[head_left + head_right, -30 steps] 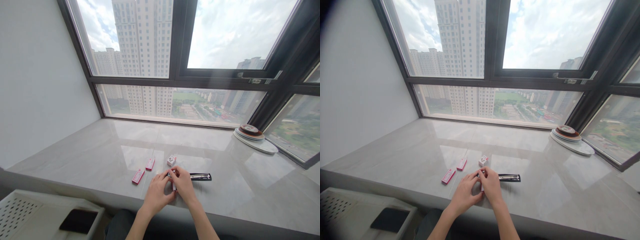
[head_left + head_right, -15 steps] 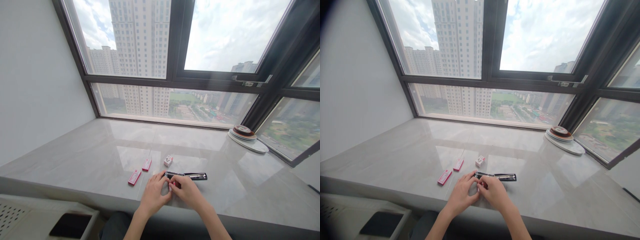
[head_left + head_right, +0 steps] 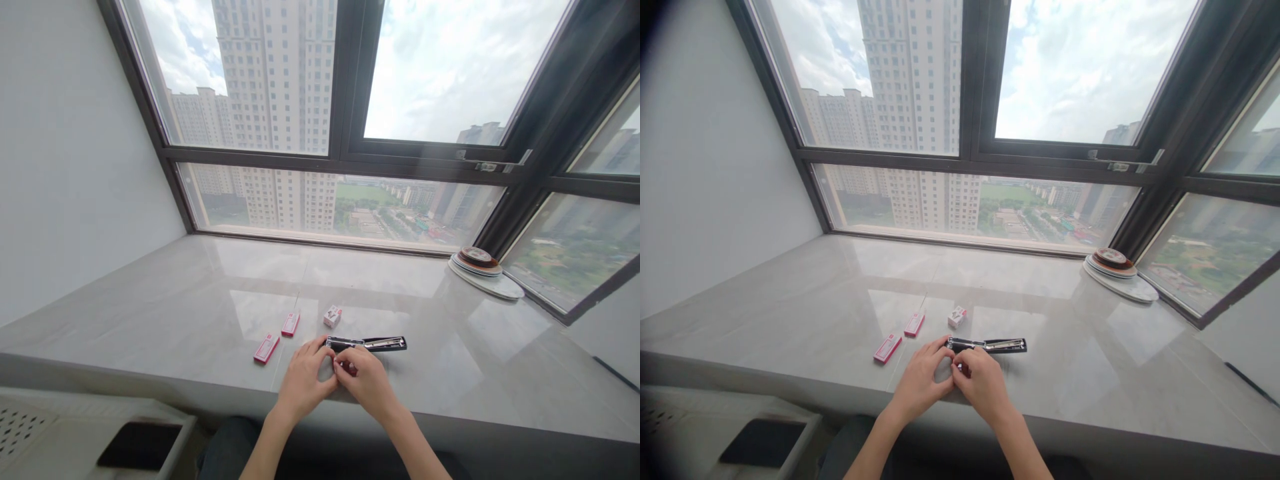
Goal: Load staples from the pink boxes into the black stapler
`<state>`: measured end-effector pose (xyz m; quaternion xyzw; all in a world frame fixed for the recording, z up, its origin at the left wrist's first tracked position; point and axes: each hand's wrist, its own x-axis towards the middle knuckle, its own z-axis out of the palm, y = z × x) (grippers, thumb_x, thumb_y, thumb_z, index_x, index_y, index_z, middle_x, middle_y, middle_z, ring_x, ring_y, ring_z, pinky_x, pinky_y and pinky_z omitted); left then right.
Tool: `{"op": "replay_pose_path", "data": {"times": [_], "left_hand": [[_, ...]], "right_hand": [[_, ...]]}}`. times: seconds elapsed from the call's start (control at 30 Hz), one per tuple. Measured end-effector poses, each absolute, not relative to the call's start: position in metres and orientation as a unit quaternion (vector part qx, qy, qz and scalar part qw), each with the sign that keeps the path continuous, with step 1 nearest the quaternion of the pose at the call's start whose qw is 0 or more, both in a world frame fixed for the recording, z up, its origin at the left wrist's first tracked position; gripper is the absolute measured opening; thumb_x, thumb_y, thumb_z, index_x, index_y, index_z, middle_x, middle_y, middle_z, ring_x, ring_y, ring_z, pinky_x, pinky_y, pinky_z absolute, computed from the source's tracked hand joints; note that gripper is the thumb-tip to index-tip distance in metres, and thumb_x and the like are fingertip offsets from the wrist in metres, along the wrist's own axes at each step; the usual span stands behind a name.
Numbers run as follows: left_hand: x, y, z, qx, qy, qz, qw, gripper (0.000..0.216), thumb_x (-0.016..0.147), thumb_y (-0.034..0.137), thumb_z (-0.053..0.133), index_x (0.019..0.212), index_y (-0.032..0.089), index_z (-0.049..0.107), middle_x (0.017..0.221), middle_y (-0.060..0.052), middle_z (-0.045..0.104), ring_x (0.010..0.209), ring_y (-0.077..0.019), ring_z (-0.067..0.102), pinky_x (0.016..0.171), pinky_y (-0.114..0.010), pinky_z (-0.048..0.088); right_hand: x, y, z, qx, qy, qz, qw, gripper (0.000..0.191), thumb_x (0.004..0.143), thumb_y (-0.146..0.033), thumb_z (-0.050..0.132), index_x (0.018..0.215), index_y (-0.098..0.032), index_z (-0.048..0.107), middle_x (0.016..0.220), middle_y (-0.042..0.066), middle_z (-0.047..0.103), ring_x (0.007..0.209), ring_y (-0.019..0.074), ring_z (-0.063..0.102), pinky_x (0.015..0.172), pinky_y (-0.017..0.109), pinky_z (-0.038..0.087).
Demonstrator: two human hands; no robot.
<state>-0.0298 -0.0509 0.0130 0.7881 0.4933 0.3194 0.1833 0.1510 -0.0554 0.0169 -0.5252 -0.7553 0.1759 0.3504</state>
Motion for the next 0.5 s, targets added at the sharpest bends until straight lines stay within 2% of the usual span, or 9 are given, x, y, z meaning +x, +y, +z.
{"op": "replay_pose_path", "data": {"times": [0.2,0.5], "left_hand": [[-0.030,-0.052,0.013,0.789,0.486,0.325,0.187,0.024,0.084,0.028,0.067,0.108,0.031,0.065,0.146,0.000,0.053,0.135,-0.0255,0.048,0.113,-0.044,0.038],[-0.032,-0.053,0.015,0.789,0.486,0.328,0.184,0.022,0.083,0.028,0.068,0.105,0.031,0.065,0.145,0.000,0.054,0.133,-0.0255,0.050,0.113,-0.044,0.038]], "right_hand": [[0.147,-0.056,0.016,-0.501,-0.754,0.186,0.383,0.014,0.094,-0.026,0.057,0.088,-0.024,0.070,0.081,0.002,0.067,0.084,0.0207,0.058,0.076,0.029,0.043],[0.162,-0.058,0.019,-0.530,-0.758,0.128,0.359,0.013,0.090,-0.023,0.059,0.079,-0.023,0.065,0.088,0.004,0.064,0.090,0.0227,0.057,0.082,0.033,0.045]]}}
